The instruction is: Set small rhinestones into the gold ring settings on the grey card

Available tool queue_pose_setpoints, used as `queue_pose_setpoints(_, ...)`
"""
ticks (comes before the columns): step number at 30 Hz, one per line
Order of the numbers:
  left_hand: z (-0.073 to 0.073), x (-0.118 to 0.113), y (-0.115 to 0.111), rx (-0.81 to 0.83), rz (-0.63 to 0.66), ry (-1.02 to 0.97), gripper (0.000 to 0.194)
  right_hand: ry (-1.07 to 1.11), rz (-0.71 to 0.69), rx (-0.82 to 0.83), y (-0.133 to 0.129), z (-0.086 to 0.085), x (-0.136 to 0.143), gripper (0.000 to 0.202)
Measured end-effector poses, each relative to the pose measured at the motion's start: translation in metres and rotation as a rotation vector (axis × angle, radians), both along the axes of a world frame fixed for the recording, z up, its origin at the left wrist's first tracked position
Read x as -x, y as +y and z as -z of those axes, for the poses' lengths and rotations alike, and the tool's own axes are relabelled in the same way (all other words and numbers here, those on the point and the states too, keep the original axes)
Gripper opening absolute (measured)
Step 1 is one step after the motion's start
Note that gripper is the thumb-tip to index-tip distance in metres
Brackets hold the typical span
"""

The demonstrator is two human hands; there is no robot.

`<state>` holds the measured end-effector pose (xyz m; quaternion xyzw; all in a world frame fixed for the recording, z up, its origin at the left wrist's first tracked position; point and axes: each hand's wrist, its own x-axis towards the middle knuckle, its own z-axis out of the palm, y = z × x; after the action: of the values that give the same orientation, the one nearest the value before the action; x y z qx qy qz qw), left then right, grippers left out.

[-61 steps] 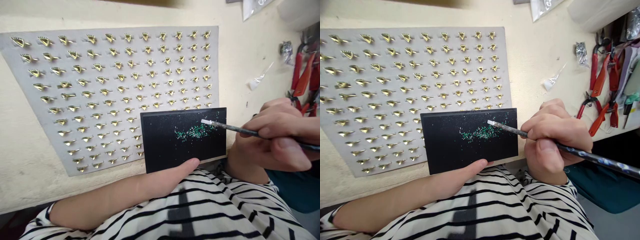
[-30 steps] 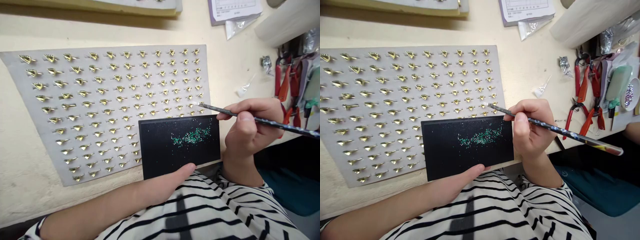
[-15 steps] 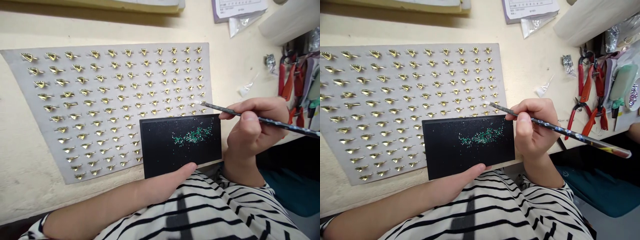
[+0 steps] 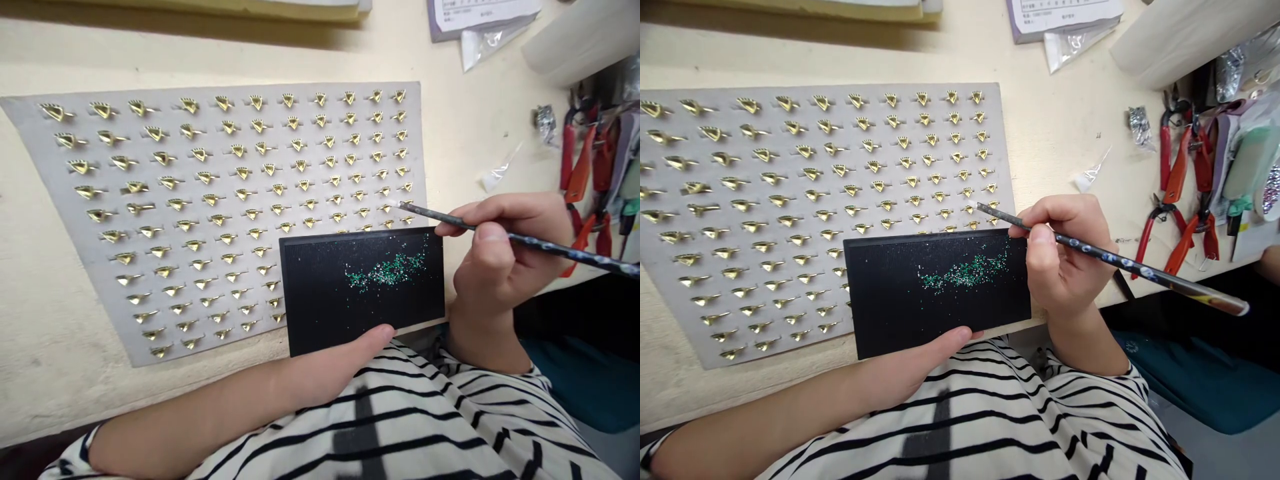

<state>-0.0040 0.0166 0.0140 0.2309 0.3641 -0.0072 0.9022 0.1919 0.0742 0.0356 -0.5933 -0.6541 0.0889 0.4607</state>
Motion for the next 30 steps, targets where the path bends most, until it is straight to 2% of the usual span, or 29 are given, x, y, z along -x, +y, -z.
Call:
queue_pose_setpoints(6, 0.0, 0.001, 0.001, 0.053, 0.058, -0.053, 0.059, 0.022, -0.005, -0.028, 0.001, 0.003, 0.001, 0.016)
queue_pose_setpoints(14, -0.003, 0.0, 0.003, 0.013, 0.023, 0.011, 0.06, -0.001, -0.069, -0.007, 0.001, 0.0, -0.005, 0.013)
queue_pose_setpoints(20, 0.001, 0.0, 0.0, 0.006, 0.009, -0.045, 0.059, 0.035, 0.019, -0.165, 0.005, 0.009, 0.001, 0.012)
queue_pose_setpoints(25, 0.005, 0.0, -0.003, 0.027, 0.001, -0.108, 0.058, 0.024, -0.052, -0.039, 0.002, 0.001, -0.003, 0.012)
queue_pose_setpoints(30, 0.002, 0.0, 0.0, 0.032, 0.012, -0.045, 0.06, 0.004, -0.053, -0.027, 0.0, -0.003, -0.006, 0.013)
